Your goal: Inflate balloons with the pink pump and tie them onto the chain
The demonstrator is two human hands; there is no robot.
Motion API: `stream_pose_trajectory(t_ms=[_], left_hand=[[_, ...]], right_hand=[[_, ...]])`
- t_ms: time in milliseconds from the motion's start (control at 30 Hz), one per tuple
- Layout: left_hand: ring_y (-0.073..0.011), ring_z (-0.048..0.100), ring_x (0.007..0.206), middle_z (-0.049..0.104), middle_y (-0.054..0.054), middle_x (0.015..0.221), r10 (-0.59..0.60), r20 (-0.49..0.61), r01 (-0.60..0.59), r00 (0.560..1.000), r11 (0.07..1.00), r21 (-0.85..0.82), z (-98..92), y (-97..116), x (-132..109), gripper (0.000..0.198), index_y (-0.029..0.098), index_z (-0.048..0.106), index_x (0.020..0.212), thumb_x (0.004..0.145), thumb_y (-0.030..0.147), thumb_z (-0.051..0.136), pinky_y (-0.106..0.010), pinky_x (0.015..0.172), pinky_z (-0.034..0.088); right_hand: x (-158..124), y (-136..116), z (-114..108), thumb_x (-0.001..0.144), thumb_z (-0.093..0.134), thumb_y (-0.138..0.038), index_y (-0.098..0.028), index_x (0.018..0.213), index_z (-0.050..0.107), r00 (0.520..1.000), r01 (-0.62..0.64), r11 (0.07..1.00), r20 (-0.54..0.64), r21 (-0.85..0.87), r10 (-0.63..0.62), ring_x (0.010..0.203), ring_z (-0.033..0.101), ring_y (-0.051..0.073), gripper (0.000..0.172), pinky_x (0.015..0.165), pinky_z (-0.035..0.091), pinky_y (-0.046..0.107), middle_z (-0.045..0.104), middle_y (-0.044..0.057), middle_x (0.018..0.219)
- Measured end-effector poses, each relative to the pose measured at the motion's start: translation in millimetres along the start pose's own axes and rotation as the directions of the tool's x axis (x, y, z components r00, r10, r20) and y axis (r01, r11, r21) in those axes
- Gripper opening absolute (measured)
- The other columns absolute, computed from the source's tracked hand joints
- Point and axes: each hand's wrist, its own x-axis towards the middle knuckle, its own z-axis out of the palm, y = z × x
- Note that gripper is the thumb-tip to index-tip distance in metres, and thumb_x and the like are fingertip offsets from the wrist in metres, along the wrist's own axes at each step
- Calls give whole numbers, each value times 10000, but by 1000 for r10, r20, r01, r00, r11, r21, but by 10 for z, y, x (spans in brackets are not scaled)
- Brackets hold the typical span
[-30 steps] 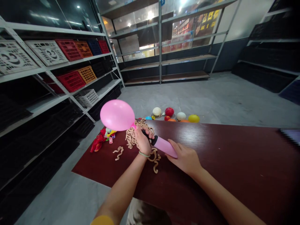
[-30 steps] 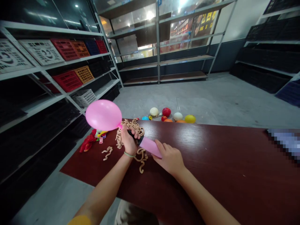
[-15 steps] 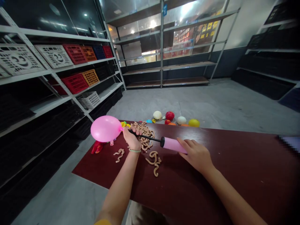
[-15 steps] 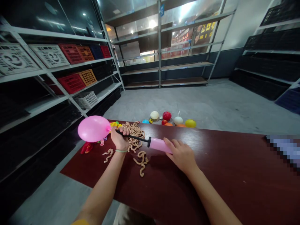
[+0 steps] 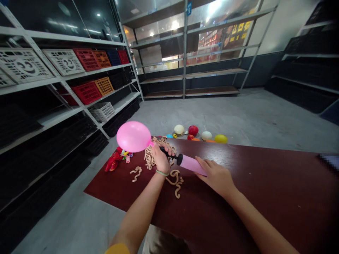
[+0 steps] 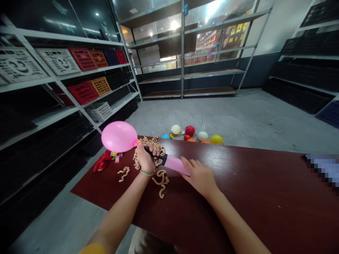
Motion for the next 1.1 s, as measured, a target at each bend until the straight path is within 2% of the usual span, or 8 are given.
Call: stream_pose_trajectory(t_ms=[200,267,367,500,600,767,967,1100], left_hand=[[-100,381,383,409,64,539,88,-154,-95,984,995,-36,-122,214,239,153,233,422,797,914,322,468,-228,411,341],[-95,375,381,402,67,538,107,-187,-115,977,993,-31,-130,209,253,140,230,413,790,903,298,462,-225,409,330],[-86,358,367,395,69,520,93,-214,-95,972,995,3,-79,90,159,241,219,397,741,908,377,471,-226,393,315],[-86,374,352,413,62,507,4,-108,0,994,999,36,5,-147,-53,339,212,407,700,912,458,501,-232,383,331],[-88,390,350,420,56,508,-37,-44,38,998,999,30,23,-215,-118,352,208,416,687,917,458,510,-226,381,338],[-86,395,358,410,61,502,8,-48,-6,999,1000,31,15,-50,-3,333,210,413,680,893,436,533,-217,384,337],[-70,385,385,406,82,549,131,-171,-131,977,991,10,-116,247,277,213,220,387,746,857,335,529,-204,421,325],[-64,345,379,370,89,543,168,-253,-170,953,985,16,-108,271,269,207,222,364,747,850,320,514,-211,404,279]], right_hand=[[-4,308,-46,906,567,-313,-248,1375,514,998,1,992,-68,-127,-9,971,599,241,476,759,423,338,668,67,1126],[-4,313,-23,921,544,-328,-245,1375,510,999,-14,994,-52,-107,8,978,596,238,463,723,425,321,664,72,1132],[-1,206,24,932,523,-391,-249,1363,513,999,-37,998,10,-52,38,954,609,234,454,637,411,294,672,74,1099],[-12,-51,53,928,512,-488,-265,1400,469,994,-87,996,66,36,85,936,640,230,523,612,417,285,685,72,1092],[-16,-179,53,922,514,-495,-253,1445,408,991,-126,988,62,93,121,937,653,224,585,635,438,291,687,85,1131],[9,-76,30,931,519,-412,-205,1367,471,998,-49,997,27,56,48,947,636,228,486,683,444,315,679,95,1150],[31,241,-43,889,565,-300,-206,1280,524,998,-43,998,-58,-45,40,1007,585,246,404,764,415,333,650,80,1180],[52,109,-87,886,568,-308,-206,1284,526,998,-55,997,-39,-56,53,975,582,239,413,712,387,315,656,81,1140]])
